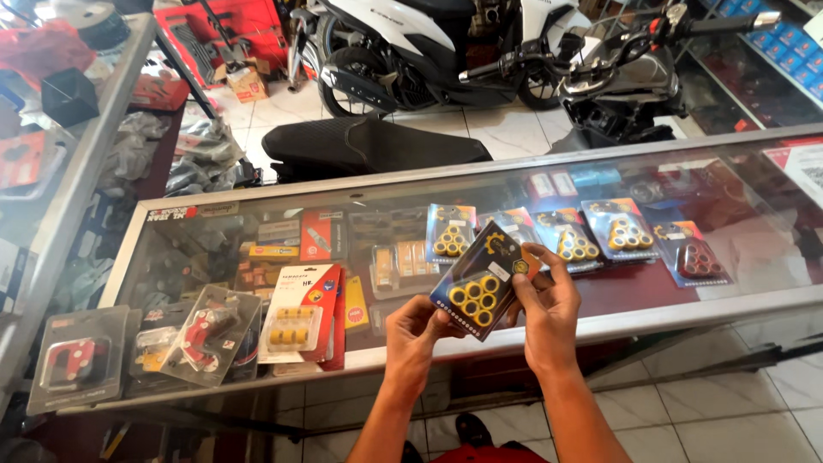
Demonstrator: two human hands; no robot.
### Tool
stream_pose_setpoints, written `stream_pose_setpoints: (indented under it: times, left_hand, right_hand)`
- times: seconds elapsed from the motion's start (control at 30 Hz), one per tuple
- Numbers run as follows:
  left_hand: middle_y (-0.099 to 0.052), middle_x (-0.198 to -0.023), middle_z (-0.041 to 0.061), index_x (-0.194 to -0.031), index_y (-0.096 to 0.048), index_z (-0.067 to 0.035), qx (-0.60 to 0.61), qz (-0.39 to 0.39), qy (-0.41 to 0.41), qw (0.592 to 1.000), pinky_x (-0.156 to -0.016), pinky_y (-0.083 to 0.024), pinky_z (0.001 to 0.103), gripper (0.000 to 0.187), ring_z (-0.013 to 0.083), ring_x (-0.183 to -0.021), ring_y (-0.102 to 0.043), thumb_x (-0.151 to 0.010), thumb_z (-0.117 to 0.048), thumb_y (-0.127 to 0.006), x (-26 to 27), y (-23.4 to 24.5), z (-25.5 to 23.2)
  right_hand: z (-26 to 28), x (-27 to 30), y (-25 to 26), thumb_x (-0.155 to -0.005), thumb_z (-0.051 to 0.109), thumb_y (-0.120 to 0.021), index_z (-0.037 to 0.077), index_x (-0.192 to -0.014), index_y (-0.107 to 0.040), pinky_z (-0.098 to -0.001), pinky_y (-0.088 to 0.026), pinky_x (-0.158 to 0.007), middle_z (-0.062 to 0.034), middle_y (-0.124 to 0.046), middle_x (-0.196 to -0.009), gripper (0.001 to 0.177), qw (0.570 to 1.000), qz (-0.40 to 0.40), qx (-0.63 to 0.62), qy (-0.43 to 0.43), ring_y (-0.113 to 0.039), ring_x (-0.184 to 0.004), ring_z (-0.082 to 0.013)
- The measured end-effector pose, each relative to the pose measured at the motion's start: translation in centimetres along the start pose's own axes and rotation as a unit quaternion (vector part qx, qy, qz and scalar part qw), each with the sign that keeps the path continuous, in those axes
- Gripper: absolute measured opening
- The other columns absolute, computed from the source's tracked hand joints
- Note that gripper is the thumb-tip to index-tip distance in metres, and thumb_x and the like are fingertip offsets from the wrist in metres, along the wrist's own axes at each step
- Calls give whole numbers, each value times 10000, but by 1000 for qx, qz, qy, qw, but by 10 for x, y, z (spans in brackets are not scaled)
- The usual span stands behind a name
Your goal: The person picks up packaged motorcycle parts from a wall rack, carries them to a glass counter, and then hangs them back onto the hooks on the display wall.
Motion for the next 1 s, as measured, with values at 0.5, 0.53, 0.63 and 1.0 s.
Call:
stream_pose_setpoints:
  times: [0.5, 0.53, 0.63, 1.0]
  left_hand:
    - [-748, -990, 95, -1145, -656, 37, 13, 81, 101, 991, -722, -640, 325, 188, 149, -844, -721, -963, -8, -677, 25, -41, 47]
    - [-751, -981, 99, -1139, -656, 41, 17, 74, 116, 990, -715, -641, 324, 186, 154, -836, -727, -960, -5, -675, 25, -44, 54]
    - [-761, -965, 105, -1126, -658, 49, 14, 76, 147, 986, -701, -640, 318, 185, 165, -826, -743, -948, 1, -671, 25, -65, 70]
    - [-685, -989, 42, -1275, -606, -19, -141, 302, 211, 919, -775, -573, 271, 288, 82, -841, -641, -1021, -152, -630, 23, -211, 113]
  right_hand:
    - [16, 42, 34, -966, 11, -603, 69, -1418, -541, -196, -396, -512, -58, -712, -1058, 460, 994, -99, 35, 7, -519, -641, -44]
    - [16, 45, 39, -956, 15, -605, 94, -1439, -511, -193, -408, -520, -54, -706, -1045, 498, 994, -97, 45, 11, -528, -647, -41]
    - [8, 57, 63, -974, 36, -596, 104, -1457, -486, -191, -422, -540, -47, -680, -1008, 500, 994, -93, 52, 13, -540, -672, -37]
    - [35, 72, 236, -1028, 55, -568, -52, -1372, -610, -259, -499, -732, -104, -723, -1116, 363, 983, -154, 97, 3, -636, -903, -122]
Point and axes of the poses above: each hand's wrist, its own x-axis away from the middle knuckle, its own y-axis out of the back of the hand, z = x × y, the point moved 7 cm from there along -x, towards the middle knuckle
